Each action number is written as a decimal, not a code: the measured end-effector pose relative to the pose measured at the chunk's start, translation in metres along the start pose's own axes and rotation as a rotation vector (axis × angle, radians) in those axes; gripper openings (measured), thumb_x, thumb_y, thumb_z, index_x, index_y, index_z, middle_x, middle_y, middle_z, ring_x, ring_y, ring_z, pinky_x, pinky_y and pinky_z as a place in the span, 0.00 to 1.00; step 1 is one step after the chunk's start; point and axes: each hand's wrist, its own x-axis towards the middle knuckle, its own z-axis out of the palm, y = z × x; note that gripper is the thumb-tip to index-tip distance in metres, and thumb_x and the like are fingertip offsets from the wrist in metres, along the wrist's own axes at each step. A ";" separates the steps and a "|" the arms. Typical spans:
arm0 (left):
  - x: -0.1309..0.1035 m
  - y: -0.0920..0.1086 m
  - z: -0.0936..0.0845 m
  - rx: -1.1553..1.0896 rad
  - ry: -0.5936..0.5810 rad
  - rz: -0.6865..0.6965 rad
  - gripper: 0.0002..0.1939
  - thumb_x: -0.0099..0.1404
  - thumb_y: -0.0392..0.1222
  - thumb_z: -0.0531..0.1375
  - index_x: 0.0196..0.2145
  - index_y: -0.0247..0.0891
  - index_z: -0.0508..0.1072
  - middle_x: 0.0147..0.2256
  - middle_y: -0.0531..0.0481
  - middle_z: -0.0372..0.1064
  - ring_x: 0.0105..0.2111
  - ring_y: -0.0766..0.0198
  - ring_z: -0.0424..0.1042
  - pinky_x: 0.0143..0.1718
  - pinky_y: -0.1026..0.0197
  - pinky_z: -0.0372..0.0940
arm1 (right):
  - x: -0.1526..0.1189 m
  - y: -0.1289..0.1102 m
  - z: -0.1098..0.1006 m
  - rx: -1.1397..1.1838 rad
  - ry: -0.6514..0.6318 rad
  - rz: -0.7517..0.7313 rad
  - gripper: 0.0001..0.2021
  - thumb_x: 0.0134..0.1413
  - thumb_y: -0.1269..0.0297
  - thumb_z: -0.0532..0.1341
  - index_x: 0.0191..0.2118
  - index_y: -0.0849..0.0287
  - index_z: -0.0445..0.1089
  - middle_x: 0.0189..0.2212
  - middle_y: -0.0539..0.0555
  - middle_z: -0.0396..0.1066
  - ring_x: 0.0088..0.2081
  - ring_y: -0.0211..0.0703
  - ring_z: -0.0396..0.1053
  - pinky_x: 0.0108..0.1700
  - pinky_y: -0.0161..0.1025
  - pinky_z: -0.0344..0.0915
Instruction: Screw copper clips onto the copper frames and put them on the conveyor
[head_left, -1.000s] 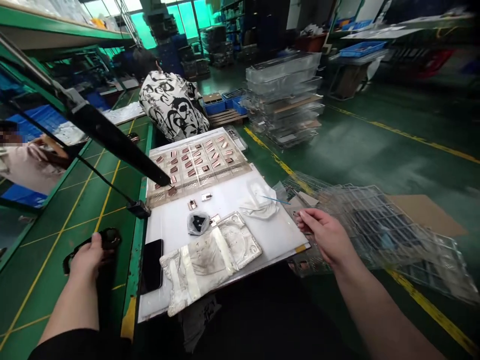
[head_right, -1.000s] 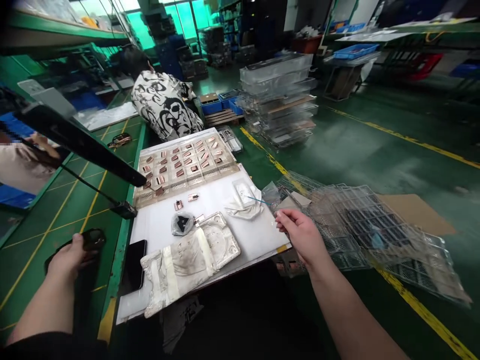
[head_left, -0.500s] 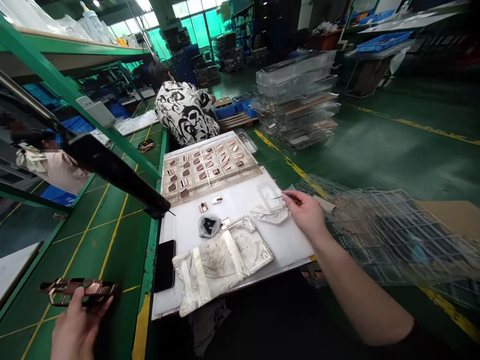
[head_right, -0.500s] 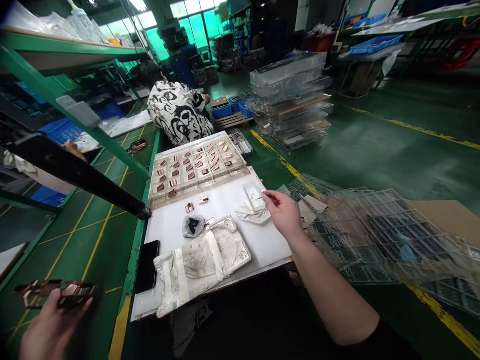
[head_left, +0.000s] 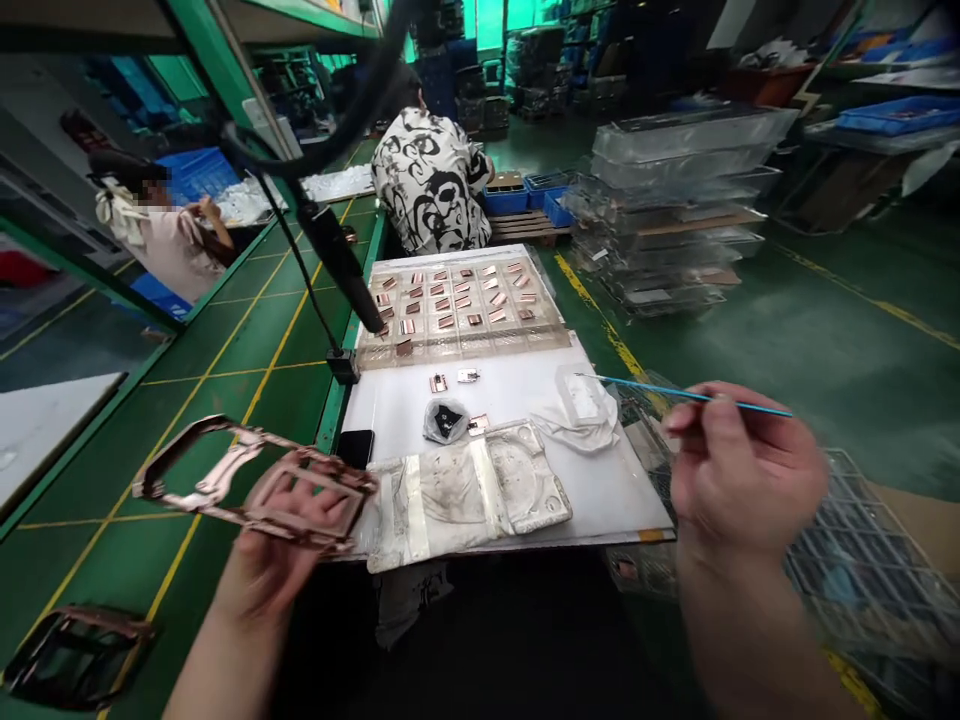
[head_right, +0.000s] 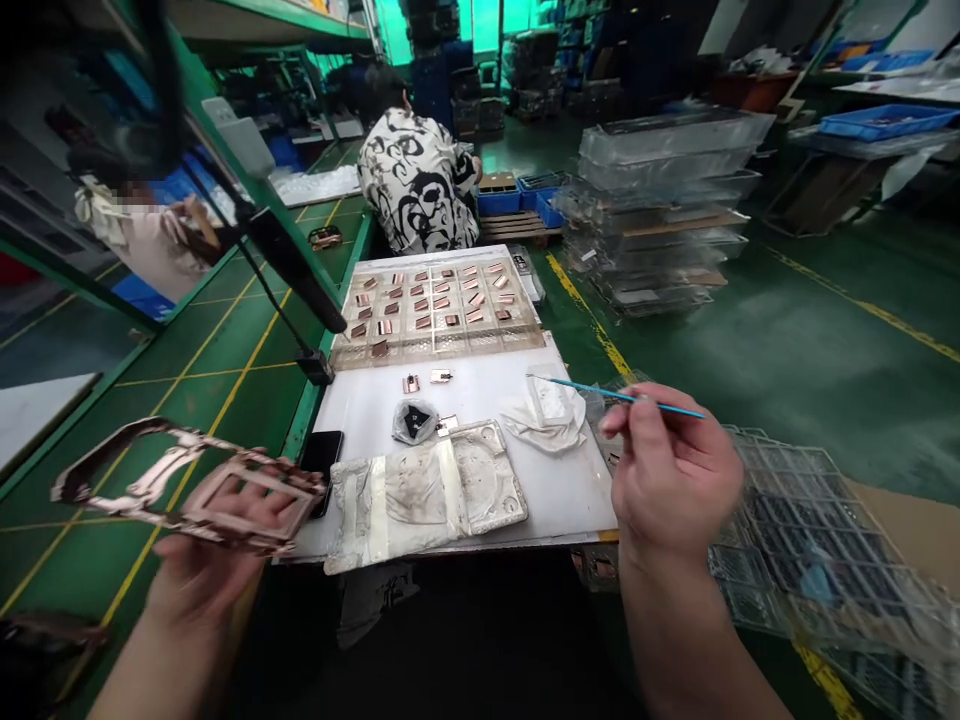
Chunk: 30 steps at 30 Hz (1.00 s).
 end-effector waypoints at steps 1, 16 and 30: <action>0.001 -0.006 0.016 -0.100 -0.086 -0.022 0.73 0.25 0.91 0.71 0.68 0.57 0.74 0.62 0.39 0.77 0.62 0.22 0.76 0.61 0.25 0.74 | -0.005 -0.013 0.006 0.086 -0.022 0.003 0.02 0.68 0.62 0.72 0.44 0.47 0.83 0.38 0.50 0.78 0.29 0.42 0.72 0.34 0.43 0.69; -0.024 -0.040 0.148 -0.641 -0.858 -0.112 0.53 0.45 0.41 0.88 0.63 0.48 0.68 0.60 0.38 0.78 0.64 0.39 0.79 0.69 0.36 0.69 | -0.072 -0.069 0.030 0.158 -0.300 0.047 0.04 0.66 0.60 0.74 0.44 0.47 0.81 0.37 0.53 0.81 0.26 0.49 0.70 0.26 0.49 0.70; -0.030 -0.049 0.145 -0.659 -0.813 -0.093 0.55 0.43 0.45 0.89 0.64 0.50 0.67 0.60 0.40 0.75 0.61 0.41 0.80 0.66 0.36 0.72 | -0.081 -0.065 0.031 0.148 -0.470 -0.034 0.07 0.66 0.69 0.74 0.47 0.51 0.83 0.42 0.56 0.84 0.32 0.51 0.77 0.26 0.48 0.73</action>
